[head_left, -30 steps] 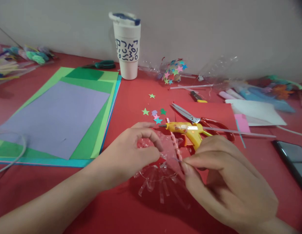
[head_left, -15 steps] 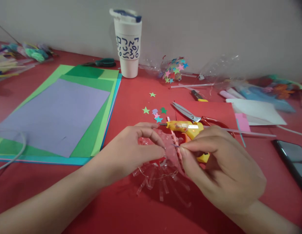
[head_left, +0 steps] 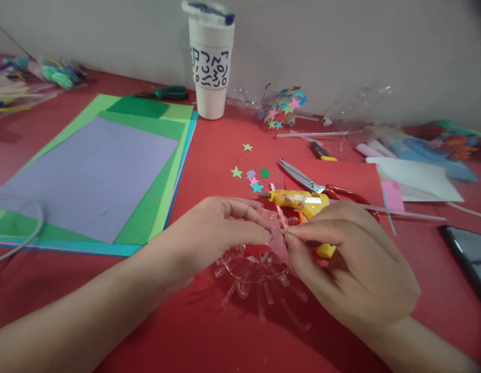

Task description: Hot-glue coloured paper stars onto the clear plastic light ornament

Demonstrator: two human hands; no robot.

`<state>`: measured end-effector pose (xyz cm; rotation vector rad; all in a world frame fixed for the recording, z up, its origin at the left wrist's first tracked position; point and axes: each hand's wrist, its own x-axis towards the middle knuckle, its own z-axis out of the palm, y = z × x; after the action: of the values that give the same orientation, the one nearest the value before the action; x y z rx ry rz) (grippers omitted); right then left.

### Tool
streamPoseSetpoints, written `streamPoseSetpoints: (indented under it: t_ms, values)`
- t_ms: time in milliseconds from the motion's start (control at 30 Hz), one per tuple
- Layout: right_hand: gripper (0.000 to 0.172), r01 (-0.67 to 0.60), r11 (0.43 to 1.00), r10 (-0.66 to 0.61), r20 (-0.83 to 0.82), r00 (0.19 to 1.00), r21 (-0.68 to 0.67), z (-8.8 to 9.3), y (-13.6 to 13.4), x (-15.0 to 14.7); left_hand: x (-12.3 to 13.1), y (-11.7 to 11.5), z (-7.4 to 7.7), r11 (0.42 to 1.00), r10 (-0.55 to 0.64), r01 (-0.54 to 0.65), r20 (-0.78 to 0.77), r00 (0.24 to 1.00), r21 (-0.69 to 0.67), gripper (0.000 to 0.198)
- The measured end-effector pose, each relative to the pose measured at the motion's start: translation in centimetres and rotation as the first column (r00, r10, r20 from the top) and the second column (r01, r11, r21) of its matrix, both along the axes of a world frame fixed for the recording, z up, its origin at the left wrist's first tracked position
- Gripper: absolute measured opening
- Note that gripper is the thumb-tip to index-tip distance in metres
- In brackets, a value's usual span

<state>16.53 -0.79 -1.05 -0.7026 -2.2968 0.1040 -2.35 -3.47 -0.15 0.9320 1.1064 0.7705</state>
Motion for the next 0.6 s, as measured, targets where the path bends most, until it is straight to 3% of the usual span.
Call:
streamPoseSetpoints:
  t_ms: [600]
  values:
    - [0.015, 0.020, 1.000, -0.021, -0.043, 0.999, -0.023, -0.62, -0.16, -0.21, -0.03, -0.02, -0.53, 1.000, -0.004, 0.004, -0.014, 1.000, 0.016, 0.008]
